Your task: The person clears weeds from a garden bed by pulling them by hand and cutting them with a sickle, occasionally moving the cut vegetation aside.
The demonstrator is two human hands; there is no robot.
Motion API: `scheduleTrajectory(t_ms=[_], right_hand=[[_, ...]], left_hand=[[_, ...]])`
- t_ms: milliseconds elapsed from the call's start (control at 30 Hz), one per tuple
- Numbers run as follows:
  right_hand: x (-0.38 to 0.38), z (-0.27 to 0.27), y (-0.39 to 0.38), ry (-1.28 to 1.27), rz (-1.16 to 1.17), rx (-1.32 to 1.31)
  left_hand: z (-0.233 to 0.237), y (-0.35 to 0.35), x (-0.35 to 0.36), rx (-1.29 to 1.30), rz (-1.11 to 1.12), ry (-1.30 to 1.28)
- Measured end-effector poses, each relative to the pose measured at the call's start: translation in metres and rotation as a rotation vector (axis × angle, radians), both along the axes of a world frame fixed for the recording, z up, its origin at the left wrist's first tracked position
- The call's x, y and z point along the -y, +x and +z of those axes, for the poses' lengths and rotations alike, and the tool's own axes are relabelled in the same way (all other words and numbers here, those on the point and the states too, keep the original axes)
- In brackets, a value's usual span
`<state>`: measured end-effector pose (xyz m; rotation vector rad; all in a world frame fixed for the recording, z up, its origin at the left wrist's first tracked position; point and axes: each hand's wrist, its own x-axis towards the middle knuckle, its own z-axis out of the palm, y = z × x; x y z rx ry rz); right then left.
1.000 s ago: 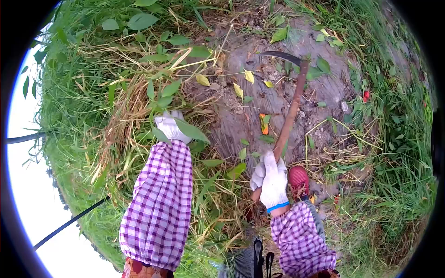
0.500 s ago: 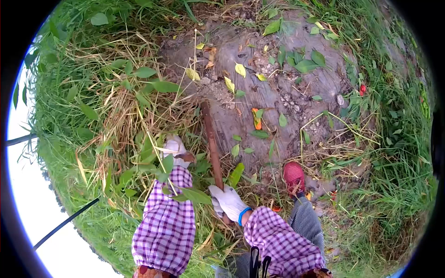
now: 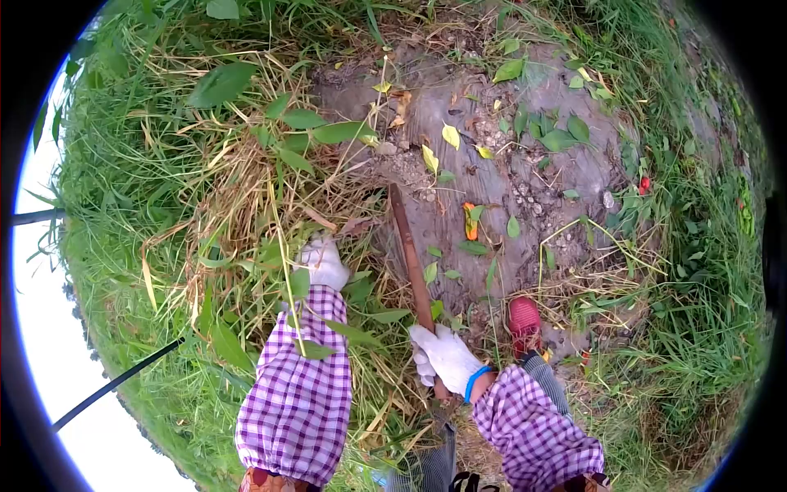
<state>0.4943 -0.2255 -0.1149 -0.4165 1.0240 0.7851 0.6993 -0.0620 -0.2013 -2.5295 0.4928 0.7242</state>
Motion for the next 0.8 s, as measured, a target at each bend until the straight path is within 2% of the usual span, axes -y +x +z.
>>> scheduleTrajectory(t_ms=[100, 133, 167, 200, 233, 267, 300, 333, 367, 433, 500, 567, 600, 633, 667, 700, 767, 800], right_hand=[[0.005, -0.004, 0.021, -0.021, 0.074, 0.013], [0.005, -0.008, 0.031, -0.013, 0.082, 0.043], [0.003, -0.012, 0.039, -0.002, 0.088, 0.074], [-0.002, -0.018, 0.04, -0.011, 0.09, 0.116], [-0.002, -0.013, 0.031, 0.028, 0.044, 0.117], [0.002, -0.005, 0.017, 0.062, 0.0, 0.126], [0.019, 0.025, -0.005, 0.176, -0.079, 0.032], [0.035, 0.074, -0.037, 0.099, -0.028, -0.075], [0.05, 0.11, -0.073, -0.029, 0.089, -0.067], [0.071, 0.144, -0.116, -0.128, -0.052, -0.279], [0.104, 0.138, -0.126, -0.227, -0.313, -0.39], [0.125, 0.123, -0.129, -0.502, -0.329, -0.355], [0.13, 0.122, -0.128, -0.61, -0.368, -0.337], [0.131, 0.123, -0.135, -0.596, -0.367, -0.328], [0.133, 0.124, -0.139, -0.624, -0.407, -0.29], [0.134, 0.128, -0.142, -0.653, -0.448, -0.251], [0.132, 0.14, -0.137, -0.666, -0.433, -0.271], [0.135, 0.149, -0.14, -0.552, -0.433, -0.222]], left_hand=[[0.008, 0.021, 0.0, -0.115, 0.134, 0.009], [-0.016, 0.027, -0.017, -0.116, 0.137, 0.005], [-0.061, 0.03, -0.044, -0.048, 0.353, -0.112], [-0.062, 0.028, -0.045, -0.02, 0.462, -0.168], [-0.044, 0.026, -0.032, 0.014, 0.568, -0.228], [-0.023, 0.024, -0.02, -0.032, 0.337, -0.08], [0.004, 0.026, -0.005, -0.071, 0.105, 0.068], [0.015, 0.022, -0.009, 0.064, 0.013, -0.01], [0.02, 0.022, -0.012, 0.067, 0.031, -0.012], [0.038, 0.007, -0.006, -0.014, -0.016, -0.069], [0.056, -0.013, 0.017, -0.064, -0.037, -0.072], [0.078, -0.031, 0.039, -0.053, -0.078, -0.085], [0.098, -0.039, 0.05, -0.104, -0.036, -0.067], [0.119, -0.047, 0.055, -0.158, -0.001, -0.051], [0.137, -0.057, 0.053, -0.096, -0.04, -0.089], [0.156, -0.063, 0.052, -0.167, 0.034, -0.003], [0.176, -0.086, 0.025, 0.006, 0.131, -0.181], [0.189, -0.094, 0.012, 0.003, 0.301, -0.255]])
